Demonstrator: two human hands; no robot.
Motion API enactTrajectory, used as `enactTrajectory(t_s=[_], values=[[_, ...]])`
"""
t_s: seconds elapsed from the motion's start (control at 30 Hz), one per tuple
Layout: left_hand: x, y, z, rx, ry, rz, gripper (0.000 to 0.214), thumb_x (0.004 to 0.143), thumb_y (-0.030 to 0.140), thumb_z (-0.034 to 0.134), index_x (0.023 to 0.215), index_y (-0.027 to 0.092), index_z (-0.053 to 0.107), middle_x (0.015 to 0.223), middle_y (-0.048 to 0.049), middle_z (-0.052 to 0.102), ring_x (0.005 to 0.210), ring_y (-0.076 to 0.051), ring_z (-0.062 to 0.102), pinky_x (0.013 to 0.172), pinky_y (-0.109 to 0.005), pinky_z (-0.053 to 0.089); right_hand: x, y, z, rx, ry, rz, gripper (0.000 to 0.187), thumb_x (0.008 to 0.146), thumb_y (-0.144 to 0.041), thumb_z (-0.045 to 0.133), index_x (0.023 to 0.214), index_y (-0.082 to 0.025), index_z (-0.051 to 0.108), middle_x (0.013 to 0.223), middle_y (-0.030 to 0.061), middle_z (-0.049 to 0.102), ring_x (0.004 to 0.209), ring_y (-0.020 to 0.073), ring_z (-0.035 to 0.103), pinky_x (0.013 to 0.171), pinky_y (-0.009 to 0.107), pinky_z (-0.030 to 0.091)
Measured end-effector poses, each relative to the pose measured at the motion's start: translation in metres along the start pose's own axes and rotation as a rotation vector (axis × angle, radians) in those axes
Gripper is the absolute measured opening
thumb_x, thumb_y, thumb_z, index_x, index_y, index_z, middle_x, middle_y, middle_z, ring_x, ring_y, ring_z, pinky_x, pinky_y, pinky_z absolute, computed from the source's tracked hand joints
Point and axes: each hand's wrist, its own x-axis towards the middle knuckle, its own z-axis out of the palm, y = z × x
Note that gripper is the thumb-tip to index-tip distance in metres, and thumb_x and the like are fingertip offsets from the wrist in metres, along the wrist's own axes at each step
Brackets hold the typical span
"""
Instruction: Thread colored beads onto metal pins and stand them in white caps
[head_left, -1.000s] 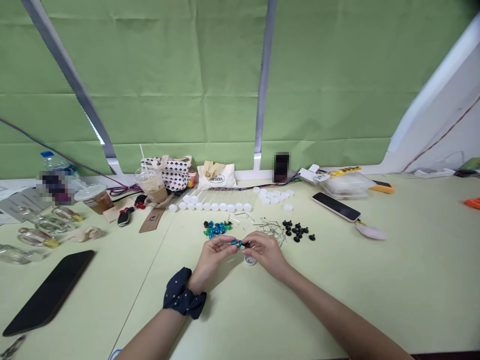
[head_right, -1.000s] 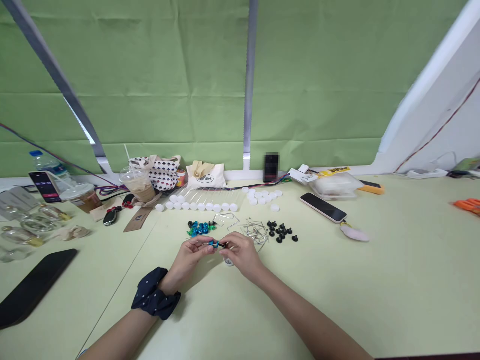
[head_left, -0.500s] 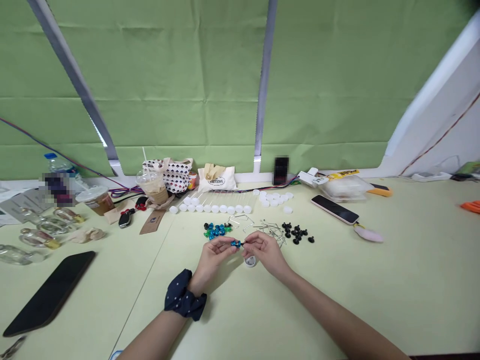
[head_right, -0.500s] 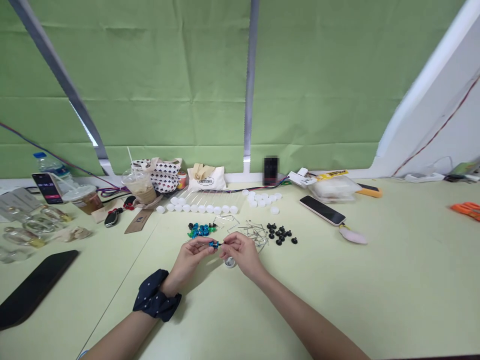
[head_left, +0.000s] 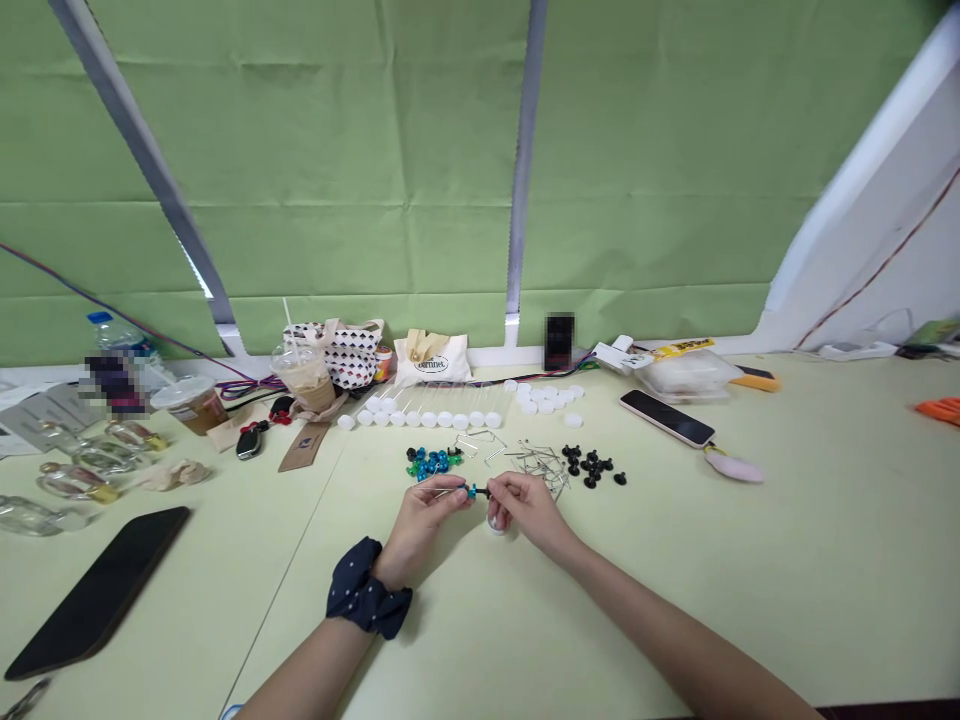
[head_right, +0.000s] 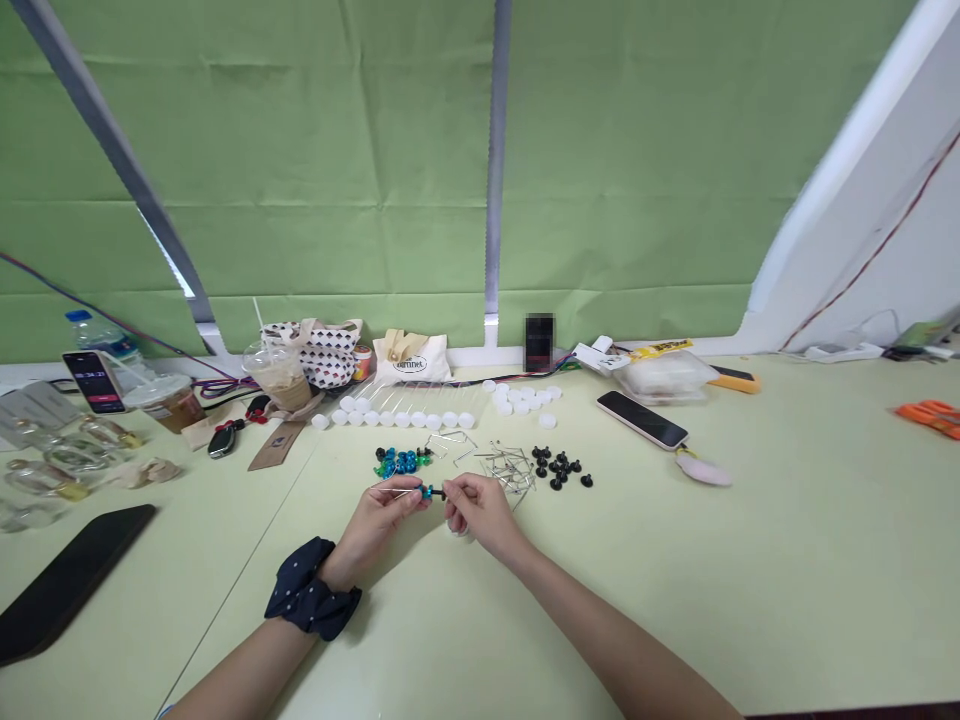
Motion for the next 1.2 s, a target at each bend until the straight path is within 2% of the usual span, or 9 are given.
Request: enactTrajectory(t_s=[0.23,0.4,0.6,0.73,0.83,0.9,1.03,1.13,1.2], values=[[0.0,0.0,-0.001,0.004,0.012,-0.004,0.027,0.059,0.024,0.079,0.083,0.014,0.07,0.078,-0.0059,0.071,0.072,-0.017,0.065,0.077,-0.033,0.049,0.0,-0.002,-0.004,-0.014,-0.079,0.072,0.039,0.07,-0.053,0.064,0.076,-0.015,0.058,0.052,-0.0012,0.06,0.038,0.0083,0.05,0.04,0.02,0.041],[0.0,0.0,0.0,0.06,-0.019,0.026,0.024,0.058,0.022,0.08,0.079,0.014,0.071,0.075,-0.0058,0.07,0.07,-0.017,0.064,0.074,-0.033,0.049,0.0,0.0,-0.002,-0.067,-0.148,0.173,0.059,0.081,-0.065,0.036,0.058,-0.014,0.054,0.038,-0.001,0.05,0.029,0.0073,0.042,0.033,0.019,0.034],[0.001,0.0,0.001,0.056,0.039,0.046,0.021,0.059,0.021,0.079,0.077,0.015,0.072,0.079,-0.0052,0.07,0.071,-0.016,0.064,0.075,-0.032,0.049,-0.002,-0.005,-0.002,-0.085,-0.113,0.064,0.041,0.074,-0.057,0.058,0.09,-0.02,0.05,0.05,-0.0068,0.057,0.034,0.0065,0.042,0.036,0.016,0.034],[0.0,-0.001,0.001,0.061,0.018,0.055,0.02,0.058,0.02,0.079,0.076,0.015,0.072,0.08,-0.005,0.069,0.072,-0.017,0.064,0.075,-0.032,0.05,-0.001,-0.003,-0.005,-0.122,-0.127,0.122,0.053,0.084,-0.062,0.032,0.071,-0.015,0.053,0.039,-0.0032,0.051,0.028,0.0062,0.038,0.033,0.017,0.028],[-0.001,0.0,0.001,0.072,0.018,0.059,0.019,0.058,0.02,0.079,0.075,0.015,0.072,0.08,-0.0046,0.069,0.073,-0.016,0.064,0.075,-0.031,0.05,0.0,-0.004,-0.006,-0.108,-0.107,0.071,0.044,0.076,-0.06,0.051,0.085,-0.017,0.054,0.052,-0.003,0.059,0.037,0.0071,0.046,0.037,0.017,0.034],[-0.001,-0.001,0.001,0.079,0.007,0.061,0.018,0.059,0.02,0.079,0.075,0.015,0.072,0.079,-0.0043,0.068,0.072,-0.016,0.064,0.075,-0.03,0.051,0.0,-0.005,-0.006,-0.125,-0.116,0.048,0.043,0.073,-0.06,0.057,0.078,-0.017,0.055,0.053,-0.0027,0.059,0.039,0.0071,0.047,0.039,0.017,0.034],[-0.002,-0.002,0.001,0.097,-0.022,0.07,0.017,0.059,0.02,0.079,0.075,0.015,0.072,0.081,-0.0043,0.068,0.073,-0.016,0.064,0.074,-0.03,0.051,-0.001,-0.01,-0.007,-0.136,-0.145,0.149,0.062,0.083,-0.066,0.025,0.067,-0.014,0.056,0.04,-0.0014,0.051,0.031,0.0072,0.039,0.036,0.019,0.03],[-0.002,-0.002,0.0,0.114,-0.018,0.089,0.016,0.06,0.02,0.078,0.074,0.015,0.072,0.08,-0.004,0.067,0.072,-0.015,0.064,0.073,-0.029,0.051,-0.002,-0.013,-0.01,-0.107,-0.167,0.082,0.047,0.076,-0.062,0.051,0.087,-0.017,0.055,0.051,-0.0032,0.058,0.04,0.0079,0.046,0.043,0.019,0.035],[-0.002,-0.003,0.0,0.124,-0.024,0.092,0.016,0.06,0.02,0.078,0.074,0.015,0.072,0.079,-0.0034,0.067,0.072,-0.015,0.063,0.073,-0.029,0.051,-0.002,-0.014,-0.012,-0.129,-0.18,0.062,0.046,0.078,-0.061,0.049,0.075,-0.016,0.056,0.046,-0.0029,0.054,0.042,0.0084,0.047,0.048,0.02,0.038]])
